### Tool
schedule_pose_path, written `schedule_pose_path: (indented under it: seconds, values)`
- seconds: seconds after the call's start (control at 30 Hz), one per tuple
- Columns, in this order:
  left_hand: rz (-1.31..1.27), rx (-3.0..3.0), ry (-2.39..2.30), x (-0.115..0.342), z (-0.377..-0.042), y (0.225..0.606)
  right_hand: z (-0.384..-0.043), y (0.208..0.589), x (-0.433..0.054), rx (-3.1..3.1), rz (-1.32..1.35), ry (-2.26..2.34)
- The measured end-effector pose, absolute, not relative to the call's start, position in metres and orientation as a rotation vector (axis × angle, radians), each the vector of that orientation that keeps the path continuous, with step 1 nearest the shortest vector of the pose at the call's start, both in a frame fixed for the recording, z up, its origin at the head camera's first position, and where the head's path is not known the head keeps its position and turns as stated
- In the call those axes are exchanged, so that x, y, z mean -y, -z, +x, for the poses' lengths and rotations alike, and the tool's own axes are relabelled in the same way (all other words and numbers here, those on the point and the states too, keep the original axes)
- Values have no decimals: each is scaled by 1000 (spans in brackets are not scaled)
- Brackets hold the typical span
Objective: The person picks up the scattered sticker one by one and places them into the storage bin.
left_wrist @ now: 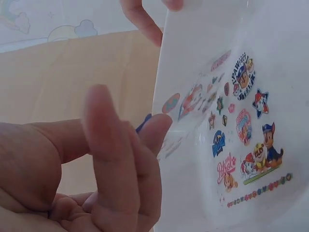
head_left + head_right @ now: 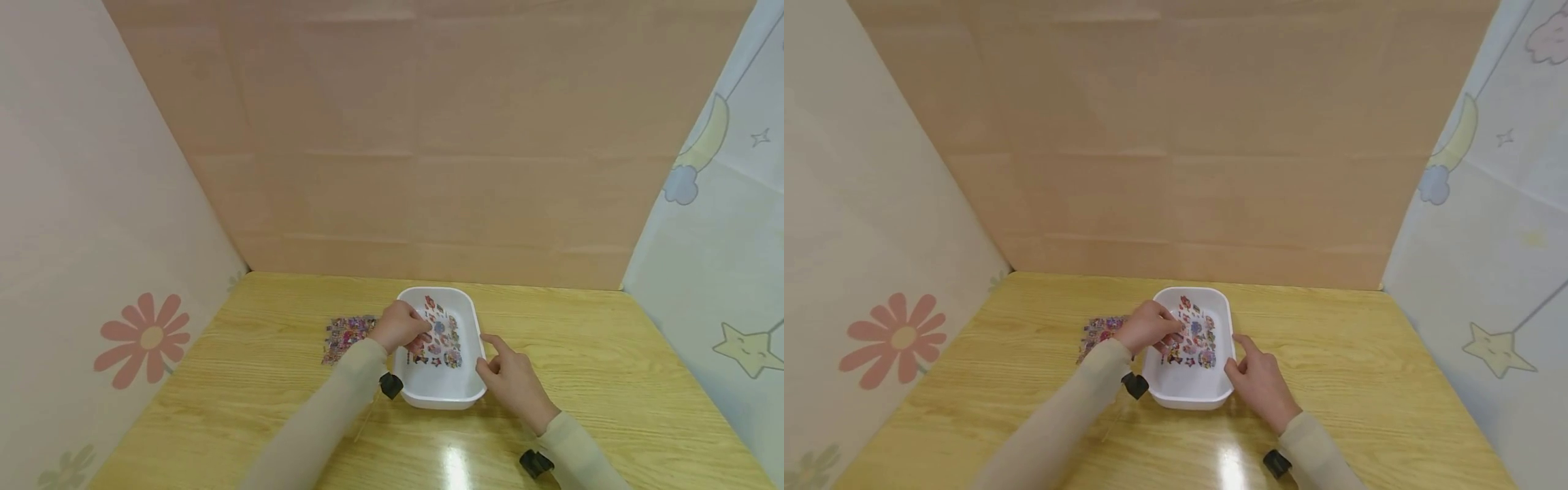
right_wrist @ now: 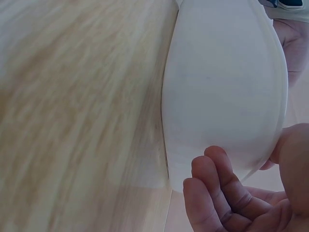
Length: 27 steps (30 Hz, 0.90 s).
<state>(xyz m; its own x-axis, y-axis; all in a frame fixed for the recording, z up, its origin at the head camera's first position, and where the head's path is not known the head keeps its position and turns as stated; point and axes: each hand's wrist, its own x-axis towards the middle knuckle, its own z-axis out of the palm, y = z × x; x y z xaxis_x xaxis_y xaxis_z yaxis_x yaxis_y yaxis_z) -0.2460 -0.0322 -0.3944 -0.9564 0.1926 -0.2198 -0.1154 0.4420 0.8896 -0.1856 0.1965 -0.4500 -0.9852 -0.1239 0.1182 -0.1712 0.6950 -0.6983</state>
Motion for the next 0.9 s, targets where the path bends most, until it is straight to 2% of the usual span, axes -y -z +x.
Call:
schedule_pose_path:
  seconds: [0.9]
  values:
    - [10,-2505,-1309,24,-242,393,-186,453,-197,2832,250,-1197]
